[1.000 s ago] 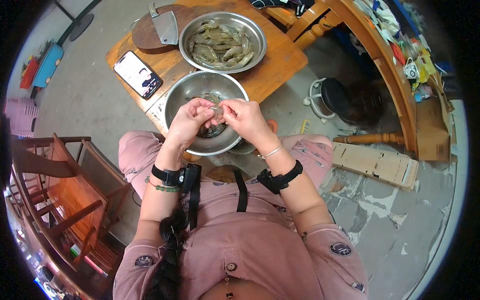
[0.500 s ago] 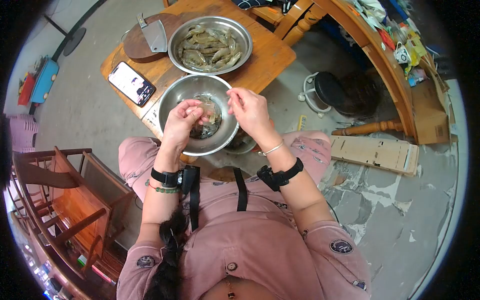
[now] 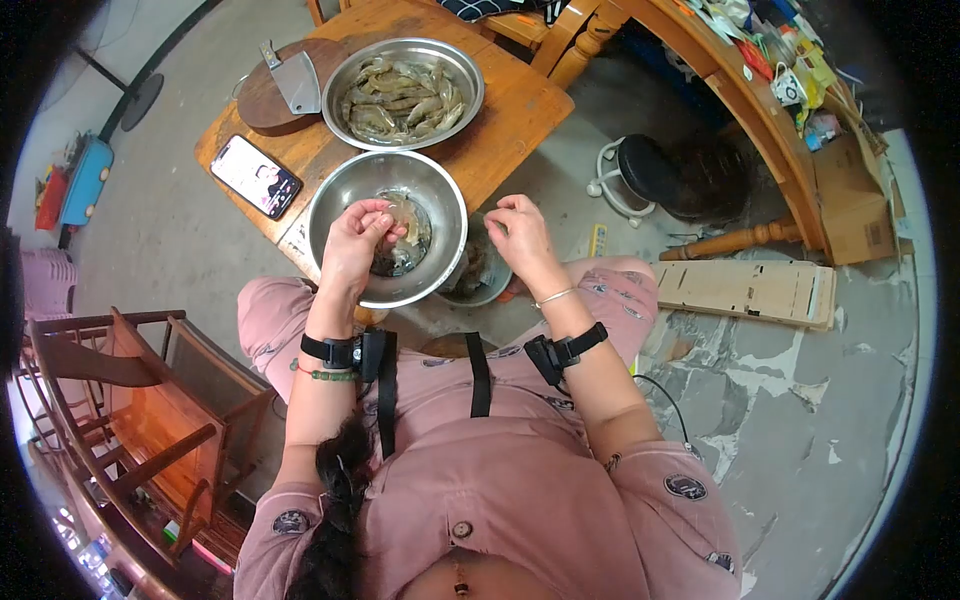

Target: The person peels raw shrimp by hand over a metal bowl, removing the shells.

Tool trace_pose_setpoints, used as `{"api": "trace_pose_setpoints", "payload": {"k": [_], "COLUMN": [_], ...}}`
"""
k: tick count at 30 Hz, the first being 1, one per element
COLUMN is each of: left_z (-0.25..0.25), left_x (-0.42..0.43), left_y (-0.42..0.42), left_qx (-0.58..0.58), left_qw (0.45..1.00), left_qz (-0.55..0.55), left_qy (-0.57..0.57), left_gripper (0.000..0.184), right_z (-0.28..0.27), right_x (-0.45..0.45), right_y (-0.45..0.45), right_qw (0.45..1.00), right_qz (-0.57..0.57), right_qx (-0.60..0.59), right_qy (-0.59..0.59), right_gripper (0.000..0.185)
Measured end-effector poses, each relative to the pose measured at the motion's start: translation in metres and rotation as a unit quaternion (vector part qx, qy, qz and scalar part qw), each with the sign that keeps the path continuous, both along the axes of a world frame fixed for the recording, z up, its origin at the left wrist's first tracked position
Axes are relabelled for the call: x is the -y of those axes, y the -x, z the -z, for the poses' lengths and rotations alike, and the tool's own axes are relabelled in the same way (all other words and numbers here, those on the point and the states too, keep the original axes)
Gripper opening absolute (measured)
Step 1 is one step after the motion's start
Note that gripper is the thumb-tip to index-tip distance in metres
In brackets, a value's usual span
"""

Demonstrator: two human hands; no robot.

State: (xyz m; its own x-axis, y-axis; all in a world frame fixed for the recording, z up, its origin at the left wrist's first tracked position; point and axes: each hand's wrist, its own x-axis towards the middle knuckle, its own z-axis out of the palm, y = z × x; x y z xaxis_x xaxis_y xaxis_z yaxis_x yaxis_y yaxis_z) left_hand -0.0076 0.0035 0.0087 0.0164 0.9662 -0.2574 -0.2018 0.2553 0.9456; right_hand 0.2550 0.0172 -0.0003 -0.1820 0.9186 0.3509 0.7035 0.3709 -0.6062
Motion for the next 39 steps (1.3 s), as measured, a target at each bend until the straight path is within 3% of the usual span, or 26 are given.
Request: {"api": "trace_pose_setpoints", "payload": {"k": [3, 7, 9, 11, 16, 18, 21, 26, 28, 30, 39], "left_z": [0.002, 0.015, 0.032, 0.044, 0.039, 0.020, 0.016, 0.037, 0.032, 0.027, 0.009], "left_x": [-0.002, -0.003, -0.006, -0.008, -0.007, -0.003, -0.003, -0.008, -0.006, -0.003, 0.000], "left_y": [0.002, 0.004, 0.008, 0.009, 0.006, 0.002, 0.002, 0.003, 0.002, 0.001, 0.004], "left_qx": [-0.016, -0.018, -0.243, -0.224, -0.216, -0.043, -0.063, -0.096, -0.105, -0.022, -0.022], "left_qw": [1.000, 1.000, 0.940, 0.948, 0.950, 0.999, 0.998, 0.993, 0.992, 0.999, 0.997], "left_qz": [0.014, 0.016, 0.088, 0.077, 0.058, 0.005, 0.011, 0.032, 0.037, 0.023, 0.070], "left_qy": [0.004, 0.009, -0.222, -0.212, -0.220, -0.021, -0.012, -0.065, -0.058, -0.003, 0.026], "left_gripper": [0.017, 0.015, 0.015, 0.015, 0.016, 0.017, 0.017, 0.017, 0.016, 0.016, 0.015], "right_z": [0.002, -0.004, -0.006, -0.006, -0.038, -0.061, -0.082, -0.079, -0.072, -0.065, -0.057], "right_x": [0.001, 0.005, 0.005, 0.004, 0.007, 0.007, 0.005, 0.000, -0.003, -0.005, -0.012], "right_y": [0.001, 0.002, 0.000, -0.003, 0.009, 0.019, 0.040, 0.068, 0.074, 0.079, 0.085], "right_qw": [0.996, 0.994, 0.988, 0.994, 0.993, 0.994, 0.995, 0.972, 0.967, 0.965, 0.958], "right_qz": [-0.022, 0.013, 0.016, -0.044, -0.057, -0.046, -0.070, -0.210, -0.225, -0.234, -0.263], "right_qx": [0.054, 0.064, 0.058, 0.054, 0.097, 0.085, 0.055, 0.070, 0.079, 0.097, 0.111], "right_qy": [-0.074, 0.088, 0.143, 0.082, 0.048, 0.047, 0.046, -0.081, -0.084, -0.066, -0.041], "right_gripper": [0.013, 0.015, 0.015, 0.014, 0.014, 0.013, 0.014, 0.023, 0.025, 0.022, 0.016]}}
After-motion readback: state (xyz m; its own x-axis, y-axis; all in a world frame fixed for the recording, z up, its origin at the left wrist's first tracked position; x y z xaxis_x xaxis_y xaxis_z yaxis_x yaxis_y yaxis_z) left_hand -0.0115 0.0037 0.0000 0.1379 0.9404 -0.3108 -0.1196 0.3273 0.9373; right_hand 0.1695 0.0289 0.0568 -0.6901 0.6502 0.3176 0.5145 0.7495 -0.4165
